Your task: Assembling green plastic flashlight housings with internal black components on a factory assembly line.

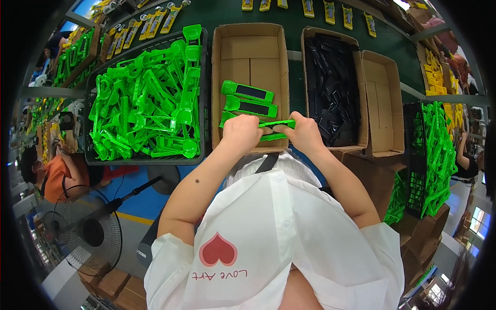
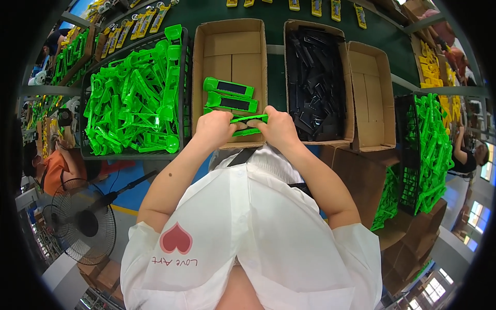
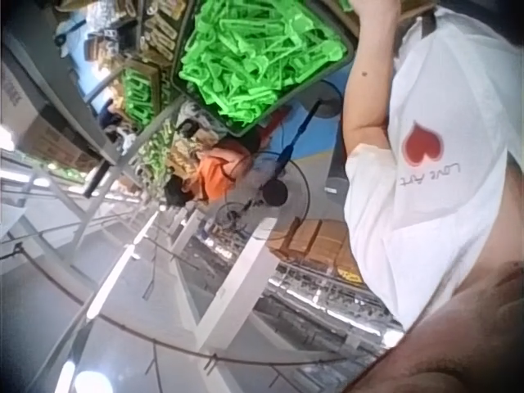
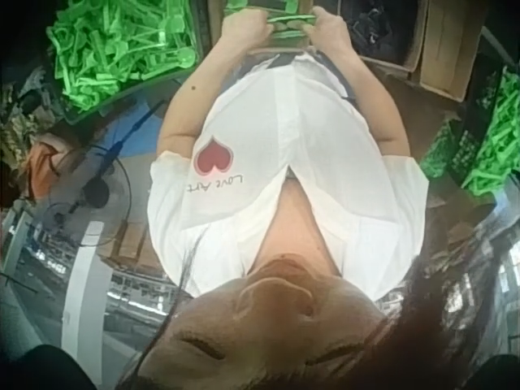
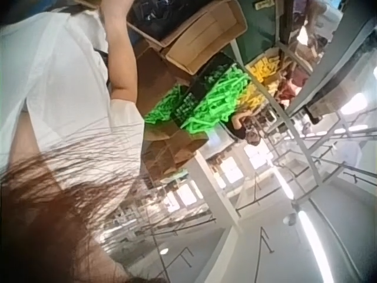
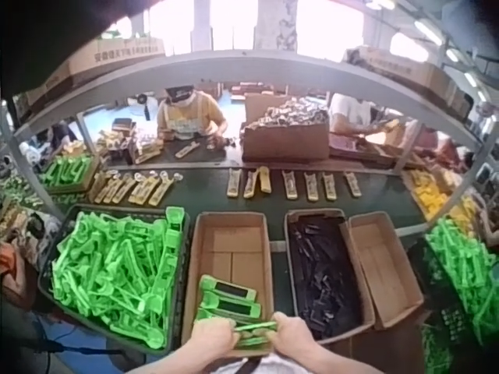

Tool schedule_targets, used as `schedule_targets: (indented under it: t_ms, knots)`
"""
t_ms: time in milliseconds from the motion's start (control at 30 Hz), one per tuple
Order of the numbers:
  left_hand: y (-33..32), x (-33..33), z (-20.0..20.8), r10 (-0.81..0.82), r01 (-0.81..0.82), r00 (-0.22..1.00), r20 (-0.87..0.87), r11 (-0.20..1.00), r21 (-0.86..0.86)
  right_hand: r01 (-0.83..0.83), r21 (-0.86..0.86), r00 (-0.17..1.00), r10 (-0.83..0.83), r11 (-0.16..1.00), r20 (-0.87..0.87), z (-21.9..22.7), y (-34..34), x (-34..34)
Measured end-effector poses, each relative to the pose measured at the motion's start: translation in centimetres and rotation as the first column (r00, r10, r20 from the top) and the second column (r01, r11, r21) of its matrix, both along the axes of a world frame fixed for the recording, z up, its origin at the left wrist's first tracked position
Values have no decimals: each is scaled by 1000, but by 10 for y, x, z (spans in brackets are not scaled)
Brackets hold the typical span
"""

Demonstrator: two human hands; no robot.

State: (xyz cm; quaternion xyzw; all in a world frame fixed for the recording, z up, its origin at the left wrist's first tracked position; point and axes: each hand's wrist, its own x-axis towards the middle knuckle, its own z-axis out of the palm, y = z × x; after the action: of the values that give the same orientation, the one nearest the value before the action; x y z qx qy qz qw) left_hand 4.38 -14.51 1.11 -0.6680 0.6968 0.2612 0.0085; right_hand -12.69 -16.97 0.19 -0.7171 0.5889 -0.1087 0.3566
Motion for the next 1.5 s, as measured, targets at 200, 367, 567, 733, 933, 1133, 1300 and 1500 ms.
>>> schedule_targets:
  t_ms: [200, 367, 567, 733, 933, 1133, 1300, 1500]
  knots:
    - [-2, -1, -8, -96, 78, 993, -75, 975, -209, -60, 156, 992, 41, 986, 120, -10, 5, -4]
    - [-9, 17, -27, -63, 61, 998, 7, 990, 127, -197, 536, 970, 84, 821, 228, -13, 6, 3]
    - [15, 36, -65, 8, -5, 1000, 6, 936, -351, 148, -1, 984, -147, 989, -97, -12, -23, -84]
    - [5, 96, -16, 361, -468, 884, -297, 668, -579, 56, -56, 965, -68, 997, -254, -39, -7, -163]
    - [22, 177, -51, 440, -354, 882, 169, 854, -381, 37, -39, 990, -42, 999, -136, -41, -15, -142]
    - [21, 160, -3, 410, -481, -421, -809, 656, 582, 102, -89, 988, -111, 991, -103, -44, -23, -144]
    - [24, 101, 2, 451, 107, -603, -659, 864, 493, -181, -138, 932, 125, 974, -340, -39, -11, -111]
    - [20, 73, 2, 573, 115, -430, -697, 801, 588, 115, -445, 978, -179, 888, -104, -56, -38, -127]
